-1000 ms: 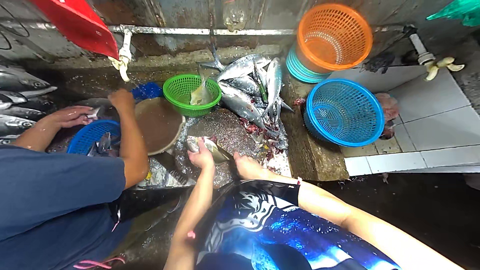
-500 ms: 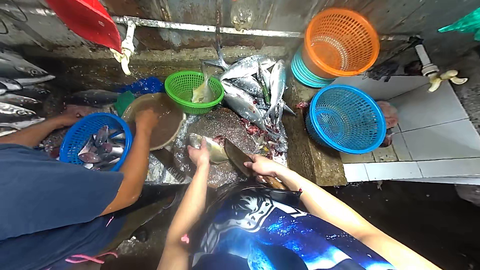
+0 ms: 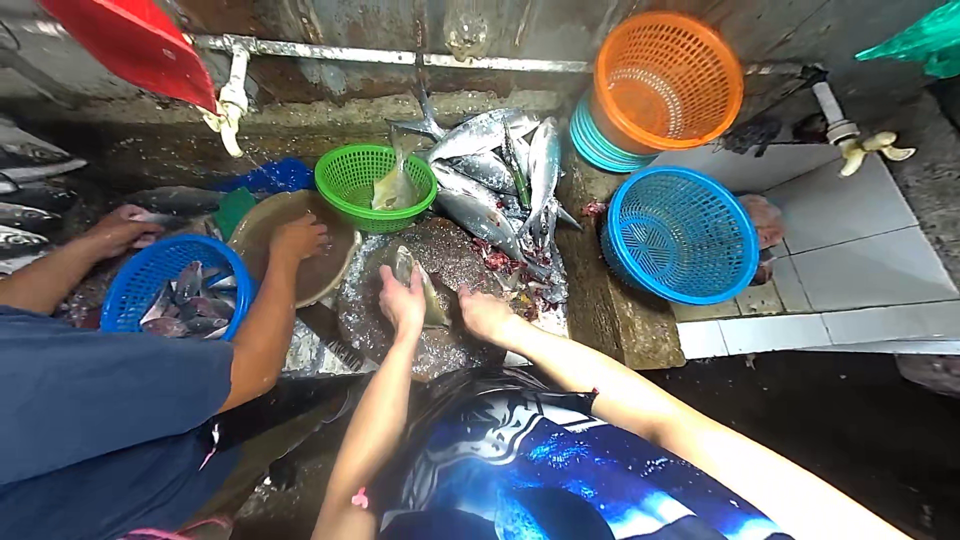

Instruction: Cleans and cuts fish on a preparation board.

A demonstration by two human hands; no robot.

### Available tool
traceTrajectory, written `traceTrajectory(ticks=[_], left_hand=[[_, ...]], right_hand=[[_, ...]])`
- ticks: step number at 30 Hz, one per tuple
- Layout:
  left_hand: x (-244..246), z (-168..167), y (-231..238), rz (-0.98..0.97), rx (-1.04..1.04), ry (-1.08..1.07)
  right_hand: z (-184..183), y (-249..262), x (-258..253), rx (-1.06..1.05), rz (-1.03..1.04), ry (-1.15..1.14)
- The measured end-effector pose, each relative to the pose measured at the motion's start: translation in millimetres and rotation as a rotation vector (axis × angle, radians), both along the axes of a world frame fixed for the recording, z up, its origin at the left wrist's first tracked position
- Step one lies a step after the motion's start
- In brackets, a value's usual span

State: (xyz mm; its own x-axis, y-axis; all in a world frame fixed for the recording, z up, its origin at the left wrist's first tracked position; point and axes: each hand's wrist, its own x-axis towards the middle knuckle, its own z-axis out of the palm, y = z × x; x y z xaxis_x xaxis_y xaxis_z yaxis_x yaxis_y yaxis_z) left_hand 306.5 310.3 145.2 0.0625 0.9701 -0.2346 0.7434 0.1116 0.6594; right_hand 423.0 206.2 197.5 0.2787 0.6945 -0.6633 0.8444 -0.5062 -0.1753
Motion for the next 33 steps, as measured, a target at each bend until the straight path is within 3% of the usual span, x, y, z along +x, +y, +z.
traceTrajectory(ticks=[5,14,17,20,23,25,28,33], left_hand=[[-12,-4,-21,0.161,0.287,-0.233],[-45,71,9,0.194,0.692,-0.479],[-51,100,20,0.067,0.617,-0.321],[-48,112,29,-0.013,0.297,-0.108],[-47,73,32,0.030,-0.030,-0.070],[-50,37,23,0.091,-0.141,-0.014],[-60,9,13,0.148,-0.163,0.061],[-65,4,2,0.199,-0.146,0.043]], right_hand=[[-7,-6,2,-0.007,-0.025,0.001],[-13,-9,0,-0.005,-0.063,0.039],[-12,-9,3,-0.010,-0.057,0.067],[-14,-7,10,-0.015,-0.075,0.089],[-4,-11,10,0.004,-0.089,0.057],[3,-15,6,0.051,-0.083,0.026],[13,-13,-2,0.106,-0.052,0.068],[-2,-5,-28,0.089,0.068,0.169]])
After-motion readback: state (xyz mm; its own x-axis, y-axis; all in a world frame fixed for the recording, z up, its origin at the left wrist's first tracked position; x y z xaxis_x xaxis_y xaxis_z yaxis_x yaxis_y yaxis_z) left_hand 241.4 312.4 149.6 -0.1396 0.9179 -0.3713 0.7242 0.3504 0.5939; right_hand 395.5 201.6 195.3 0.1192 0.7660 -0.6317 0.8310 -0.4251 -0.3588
